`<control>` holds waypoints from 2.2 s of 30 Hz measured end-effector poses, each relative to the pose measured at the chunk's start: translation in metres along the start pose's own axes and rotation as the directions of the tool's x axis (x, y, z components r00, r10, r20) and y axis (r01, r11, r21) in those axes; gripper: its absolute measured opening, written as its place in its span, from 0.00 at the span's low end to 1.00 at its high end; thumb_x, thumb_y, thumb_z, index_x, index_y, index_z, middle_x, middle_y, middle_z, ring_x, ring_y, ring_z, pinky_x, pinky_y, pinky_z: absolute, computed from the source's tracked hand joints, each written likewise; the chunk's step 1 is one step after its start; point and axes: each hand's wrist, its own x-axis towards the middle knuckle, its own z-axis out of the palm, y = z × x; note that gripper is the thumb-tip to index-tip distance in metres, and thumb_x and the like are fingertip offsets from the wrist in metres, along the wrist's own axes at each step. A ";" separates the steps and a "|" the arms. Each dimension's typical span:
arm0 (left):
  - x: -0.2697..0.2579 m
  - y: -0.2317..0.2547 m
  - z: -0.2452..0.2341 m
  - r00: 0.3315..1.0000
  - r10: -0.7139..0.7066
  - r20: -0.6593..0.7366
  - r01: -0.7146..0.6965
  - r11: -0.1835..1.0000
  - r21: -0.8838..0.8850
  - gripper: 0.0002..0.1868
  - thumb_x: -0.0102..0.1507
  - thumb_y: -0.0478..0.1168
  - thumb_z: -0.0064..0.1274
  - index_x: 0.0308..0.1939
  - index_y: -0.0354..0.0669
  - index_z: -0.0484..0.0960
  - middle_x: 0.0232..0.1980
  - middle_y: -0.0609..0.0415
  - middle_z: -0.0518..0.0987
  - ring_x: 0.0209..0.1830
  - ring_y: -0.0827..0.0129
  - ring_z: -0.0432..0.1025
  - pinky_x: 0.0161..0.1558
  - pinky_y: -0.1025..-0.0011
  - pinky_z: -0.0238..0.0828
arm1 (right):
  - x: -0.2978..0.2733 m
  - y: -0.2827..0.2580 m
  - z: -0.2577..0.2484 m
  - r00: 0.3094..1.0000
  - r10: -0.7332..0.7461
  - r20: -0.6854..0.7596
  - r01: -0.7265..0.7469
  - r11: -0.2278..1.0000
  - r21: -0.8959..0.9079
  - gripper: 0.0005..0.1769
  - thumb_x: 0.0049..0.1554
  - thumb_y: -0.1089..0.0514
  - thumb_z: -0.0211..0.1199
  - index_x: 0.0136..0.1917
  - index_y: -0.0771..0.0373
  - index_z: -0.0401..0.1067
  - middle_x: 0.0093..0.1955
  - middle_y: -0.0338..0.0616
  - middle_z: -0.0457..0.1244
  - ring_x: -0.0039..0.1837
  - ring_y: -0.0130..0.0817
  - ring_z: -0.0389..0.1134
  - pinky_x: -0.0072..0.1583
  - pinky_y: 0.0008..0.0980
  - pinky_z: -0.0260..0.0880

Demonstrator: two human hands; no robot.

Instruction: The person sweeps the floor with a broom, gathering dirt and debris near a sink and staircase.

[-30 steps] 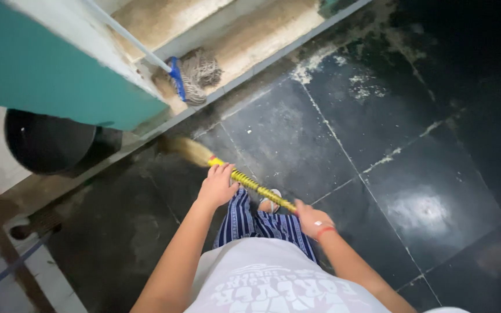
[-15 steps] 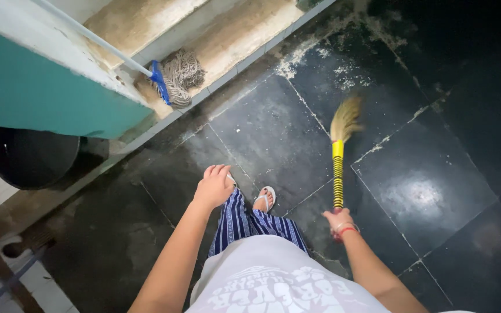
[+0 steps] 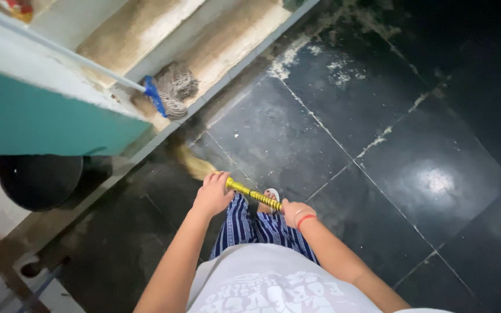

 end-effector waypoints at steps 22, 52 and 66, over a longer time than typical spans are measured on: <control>0.106 0.141 0.009 0.848 0.492 0.197 -0.522 0.839 0.151 0.37 0.56 0.47 0.59 0.70 0.52 0.68 0.75 0.46 0.64 0.77 0.44 0.54 0.67 0.51 0.61 | -0.050 0.194 0.152 0.699 0.597 0.393 0.238 -0.713 0.659 0.17 0.60 0.55 0.60 0.35 0.61 0.59 0.23 0.43 0.54 0.22 0.37 0.55 0.26 0.39 0.52; 0.220 0.225 -0.020 0.789 0.572 0.223 -0.606 0.785 0.131 0.38 0.55 0.47 0.61 0.70 0.53 0.69 0.78 0.42 0.57 0.79 0.40 0.47 0.67 0.50 0.62 | -0.099 0.135 0.120 0.715 0.686 -0.137 -0.244 0.428 0.870 0.22 0.58 0.52 0.61 0.61 0.56 0.56 0.49 0.61 0.69 0.55 0.61 0.71 0.56 0.55 0.70; 0.308 0.416 -0.009 0.814 0.537 0.222 -0.570 0.811 0.129 0.39 0.56 0.45 0.60 0.71 0.56 0.67 0.78 0.45 0.57 0.78 0.42 0.49 0.66 0.49 0.62 | 0.001 0.423 -0.052 0.796 0.517 0.315 0.358 -0.821 0.444 0.16 0.60 0.61 0.62 0.35 0.61 0.58 0.26 0.40 0.53 0.24 0.32 0.54 0.29 0.33 0.53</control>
